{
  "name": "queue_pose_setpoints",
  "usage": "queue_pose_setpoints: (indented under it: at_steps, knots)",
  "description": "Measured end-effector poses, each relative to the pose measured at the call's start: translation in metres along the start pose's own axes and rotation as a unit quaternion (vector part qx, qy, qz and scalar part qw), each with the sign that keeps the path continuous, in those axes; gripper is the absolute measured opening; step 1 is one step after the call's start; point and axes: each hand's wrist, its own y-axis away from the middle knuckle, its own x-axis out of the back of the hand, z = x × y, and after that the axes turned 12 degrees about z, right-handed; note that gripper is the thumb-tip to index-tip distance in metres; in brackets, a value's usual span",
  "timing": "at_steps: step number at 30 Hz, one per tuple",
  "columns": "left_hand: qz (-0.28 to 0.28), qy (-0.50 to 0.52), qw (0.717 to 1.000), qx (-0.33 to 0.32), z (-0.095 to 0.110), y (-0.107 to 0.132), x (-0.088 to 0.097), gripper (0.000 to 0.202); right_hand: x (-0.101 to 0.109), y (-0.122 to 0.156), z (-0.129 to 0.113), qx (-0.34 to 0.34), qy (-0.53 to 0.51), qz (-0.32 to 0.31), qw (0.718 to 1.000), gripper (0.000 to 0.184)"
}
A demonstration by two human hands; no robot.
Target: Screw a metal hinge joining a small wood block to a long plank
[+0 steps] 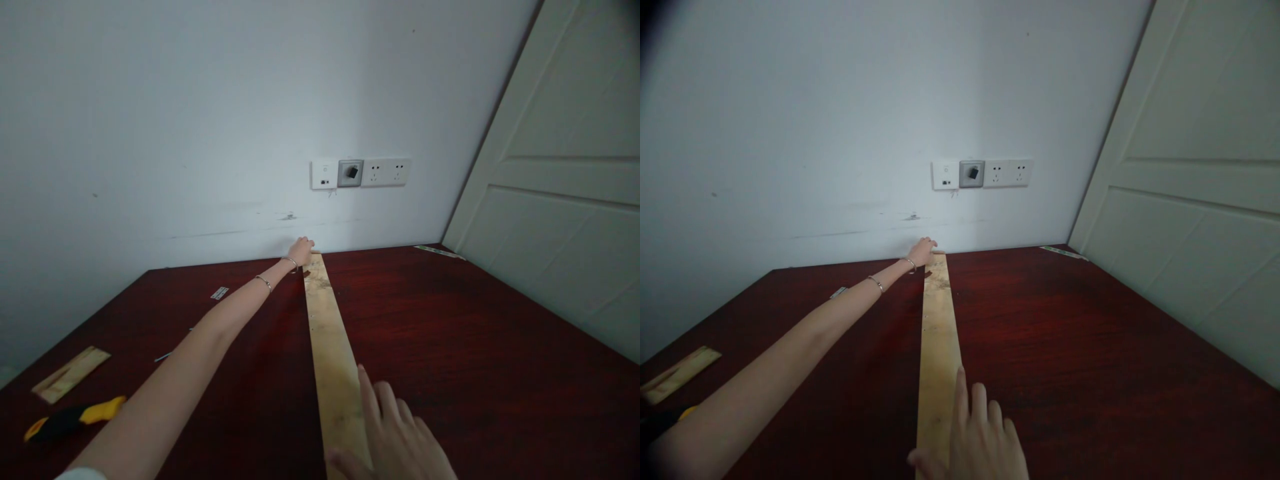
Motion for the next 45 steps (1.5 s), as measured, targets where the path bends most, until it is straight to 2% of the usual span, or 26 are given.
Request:
queue_pose_setpoints:
  at_steps: [2,4,7,9,10,14,15,16,17,19,24,31,35,45]
  knots:
    - [-0.018,0.047,0.998,0.044,0.005,0.009,0.012,0.028,0.011,-0.023,0.02,-0.038,-0.072,-0.002,0.997,0.057]
    - [-0.058,0.103,0.99,0.076,0.009,0.023,0.027,0.024,0.012,-0.05,0.039,-0.07,-0.182,-0.012,0.981,0.046]
    - [-0.122,0.183,0.969,0.109,0.016,0.05,0.05,0.022,-0.006,-0.087,0.062,-0.121,-0.324,-0.073,0.936,0.043]
    - [-0.157,0.226,0.954,0.121,0.022,0.071,0.064,0.023,-0.025,-0.106,0.072,-0.174,-0.35,-0.155,0.907,0.046]
    - [-0.174,0.243,0.946,0.128,0.026,0.081,0.069,0.025,-0.034,-0.114,0.074,-0.185,-0.361,-0.172,0.898,0.046]
    - [-0.239,0.292,0.913,0.156,0.047,0.118,0.084,0.029,-0.059,-0.134,0.074,-0.191,-0.384,-0.203,0.88,0.044]
    - [-0.263,0.305,0.9,0.165,0.053,0.127,0.086,0.03,-0.063,-0.137,0.073,-0.19,-0.386,-0.208,0.879,0.044]
    - [-0.296,0.344,0.87,0.191,0.059,0.135,0.088,0.033,-0.066,-0.139,0.071,-0.187,-0.387,-0.212,0.878,0.044]
    - [-0.322,0.369,0.845,0.216,0.065,0.142,0.089,0.035,-0.069,-0.14,0.07,-0.184,-0.387,-0.215,0.878,0.044]
    - [-0.339,0.398,0.818,0.239,0.075,0.155,0.09,0.041,-0.073,-0.143,0.066,-0.177,-0.389,-0.216,0.878,0.043]
    - [-0.348,0.443,0.78,0.274,0.088,0.175,0.088,0.058,-0.081,-0.146,0.059,-0.151,-0.392,-0.212,0.883,0.03]
    - [-0.329,0.524,0.722,0.311,0.086,0.182,0.073,0.077,-0.088,-0.148,0.061,-0.146,-0.389,-0.214,0.884,0.025]
    - [-0.316,0.542,0.709,0.322,0.087,0.182,0.071,0.081,-0.088,-0.147,0.063,-0.15,-0.396,-0.227,0.877,0.032]
    - [-0.334,0.536,0.711,0.31,0.09,0.175,0.062,0.075,-0.085,-0.148,0.065,-0.161,-0.378,-0.229,0.882,0.031]
